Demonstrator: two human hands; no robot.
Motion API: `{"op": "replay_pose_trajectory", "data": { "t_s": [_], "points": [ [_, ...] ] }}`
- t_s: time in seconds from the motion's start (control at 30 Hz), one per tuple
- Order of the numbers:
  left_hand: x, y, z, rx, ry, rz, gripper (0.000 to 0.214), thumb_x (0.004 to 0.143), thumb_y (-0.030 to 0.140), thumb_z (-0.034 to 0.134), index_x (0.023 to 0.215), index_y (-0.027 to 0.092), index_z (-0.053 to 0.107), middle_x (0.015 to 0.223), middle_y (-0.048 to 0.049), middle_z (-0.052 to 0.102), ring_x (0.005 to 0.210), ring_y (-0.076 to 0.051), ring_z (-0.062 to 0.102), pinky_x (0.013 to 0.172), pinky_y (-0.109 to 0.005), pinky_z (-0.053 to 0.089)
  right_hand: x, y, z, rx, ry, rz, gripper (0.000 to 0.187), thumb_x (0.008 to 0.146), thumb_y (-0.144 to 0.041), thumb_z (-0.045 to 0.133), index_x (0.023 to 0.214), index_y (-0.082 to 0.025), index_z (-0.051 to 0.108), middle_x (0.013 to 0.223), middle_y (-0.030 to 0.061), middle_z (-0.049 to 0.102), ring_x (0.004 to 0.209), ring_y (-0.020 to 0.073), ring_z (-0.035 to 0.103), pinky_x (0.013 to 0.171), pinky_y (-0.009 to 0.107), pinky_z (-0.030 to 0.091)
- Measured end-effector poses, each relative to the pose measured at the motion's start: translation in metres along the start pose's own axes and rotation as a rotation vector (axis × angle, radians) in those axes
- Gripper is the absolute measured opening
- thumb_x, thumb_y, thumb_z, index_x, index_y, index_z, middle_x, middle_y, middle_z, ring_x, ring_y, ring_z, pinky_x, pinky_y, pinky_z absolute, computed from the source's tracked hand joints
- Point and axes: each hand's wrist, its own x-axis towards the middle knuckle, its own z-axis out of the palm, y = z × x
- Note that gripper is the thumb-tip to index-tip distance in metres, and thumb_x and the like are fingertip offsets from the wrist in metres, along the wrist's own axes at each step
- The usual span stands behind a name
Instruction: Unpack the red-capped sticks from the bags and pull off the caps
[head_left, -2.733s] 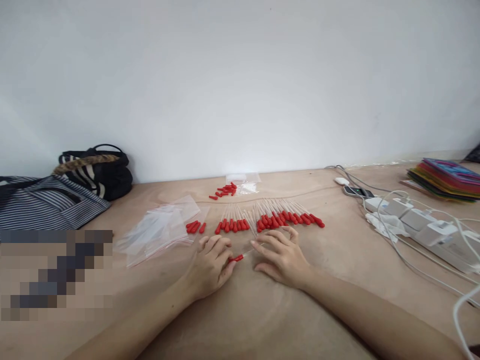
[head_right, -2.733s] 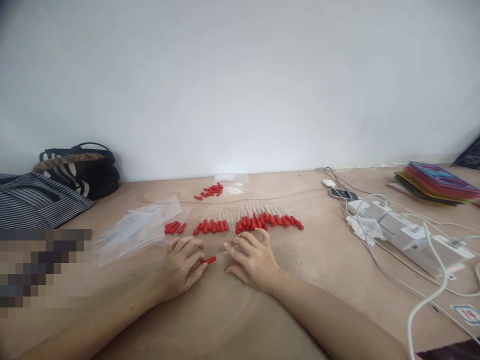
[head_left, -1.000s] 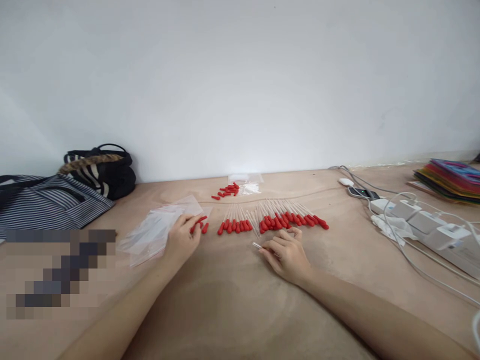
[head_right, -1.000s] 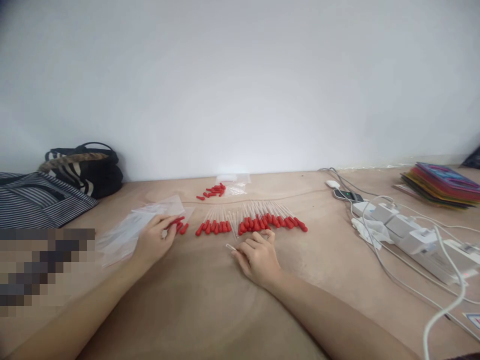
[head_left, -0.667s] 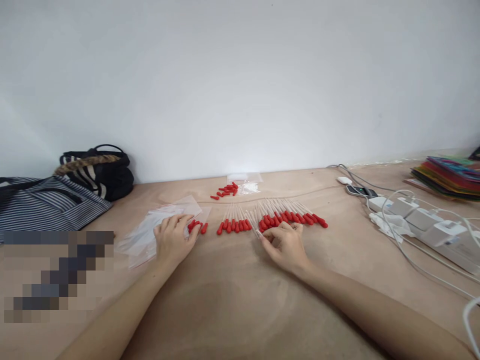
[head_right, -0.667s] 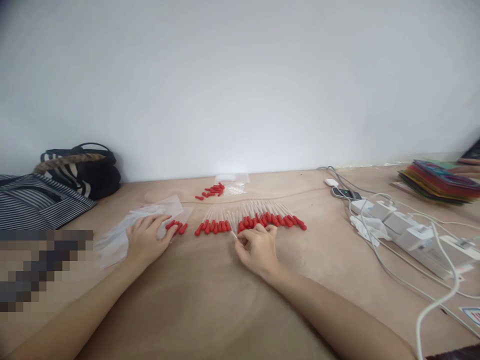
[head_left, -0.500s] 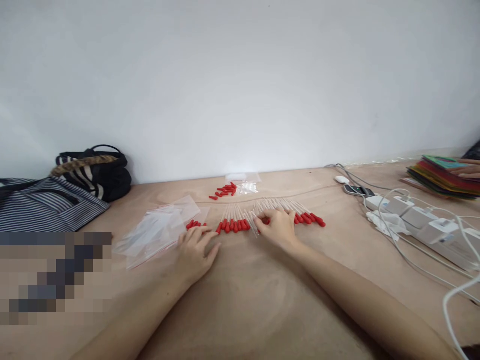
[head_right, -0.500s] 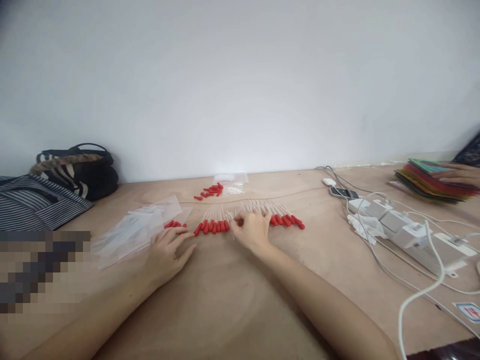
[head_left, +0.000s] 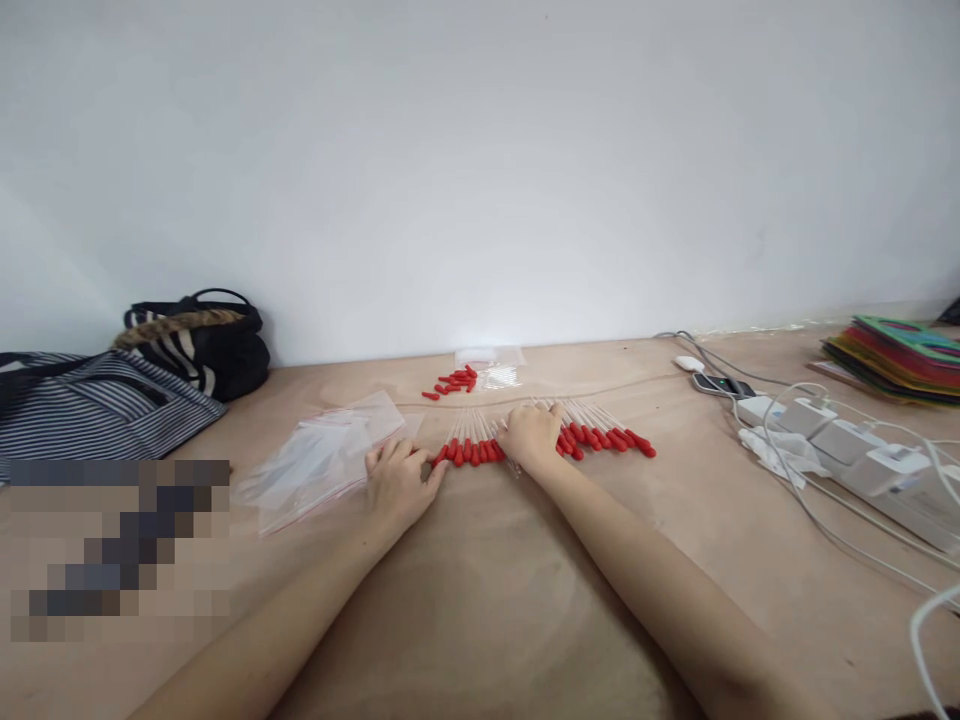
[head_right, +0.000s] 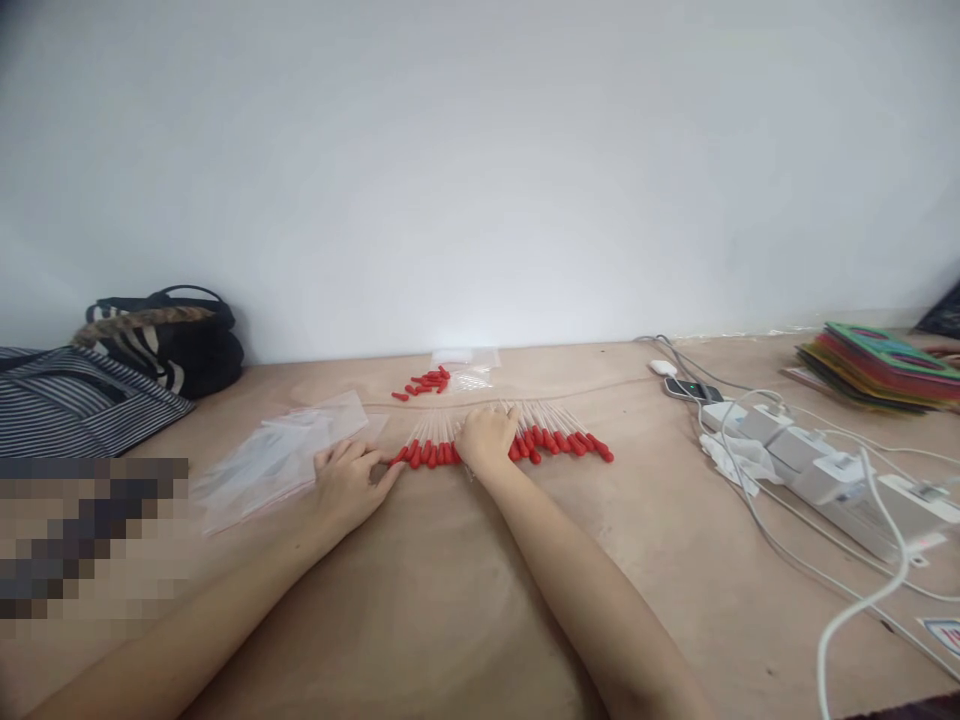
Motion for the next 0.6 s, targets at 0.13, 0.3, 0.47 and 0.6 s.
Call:
{"op": "replay_pose_trajectory", "data": {
  "t_s": [0.13, 0.3, 0.47, 0.6],
  "points": [
    [-0.001, -0.002, -0.005, 0.032, 0.077, -0.031, 0.019, 0.077, 0.031, 0.056, 0.064, 0.021, 0.064, 0.070, -0.0034, 0.064, 0.073, -0.022, 0.055, 0.066, -0.037, 0.031, -0.002, 0.003, -0.002, -0.011, 0.039, -0.038, 0.031, 0.081, -0.033, 0.045, 0.079, -0.013, 0.069, 0.084, 0.0171, 0.066, 0.090, 0.0290, 0.053, 0.082, 0.045, 0.022],
    [-0.010, -0.008, -0.027, 0.068, 0.306, 0.067, 0.015, 0.078, 0.031, 0.057, 0.069, 0.022, 0.063, 0.067, -0.0019, 0.063, 0.068, -0.020, 0.055, 0.068, -0.037, 0.030, -0.029, 0.022, -0.006, 0.049, 0.287, -0.222, 0.032, 0.084, -0.032, 0.043, 0.068, -0.017, 0.066, 0.075, 0.0099, 0.065, 0.082, 0.0245, 0.052, 0.078, 0.043, 0.022],
    [-0.026, 0.007, -0.043, -0.202, 0.234, 0.324, 0.009, 0.080, 0.027, 0.057, 0.077, 0.024, 0.065, 0.069, -0.0006, 0.062, 0.069, -0.017, 0.054, 0.067, -0.034, 0.031, -0.079, 0.053, -0.010, 0.211, 0.584, -0.540, 0.023, 0.082, -0.035, 0.052, 0.096, -0.020, 0.063, 0.087, 0.0048, 0.063, 0.081, 0.0176, 0.052, 0.083, 0.038, 0.023],
    [-0.027, 0.024, -0.040, -0.404, 0.094, 0.410, 0.011, 0.082, 0.027, 0.055, 0.078, 0.025, 0.065, 0.070, 0.0004, 0.062, 0.069, -0.015, 0.052, 0.067, -0.032, 0.031, -0.097, 0.066, -0.009, 0.238, 0.536, -0.725, 0.024, 0.080, -0.038, 0.056, 0.099, -0.024, 0.061, 0.088, 0.0017, 0.064, 0.084, 0.0163, 0.052, 0.090, 0.040, 0.017]
  ]
}}
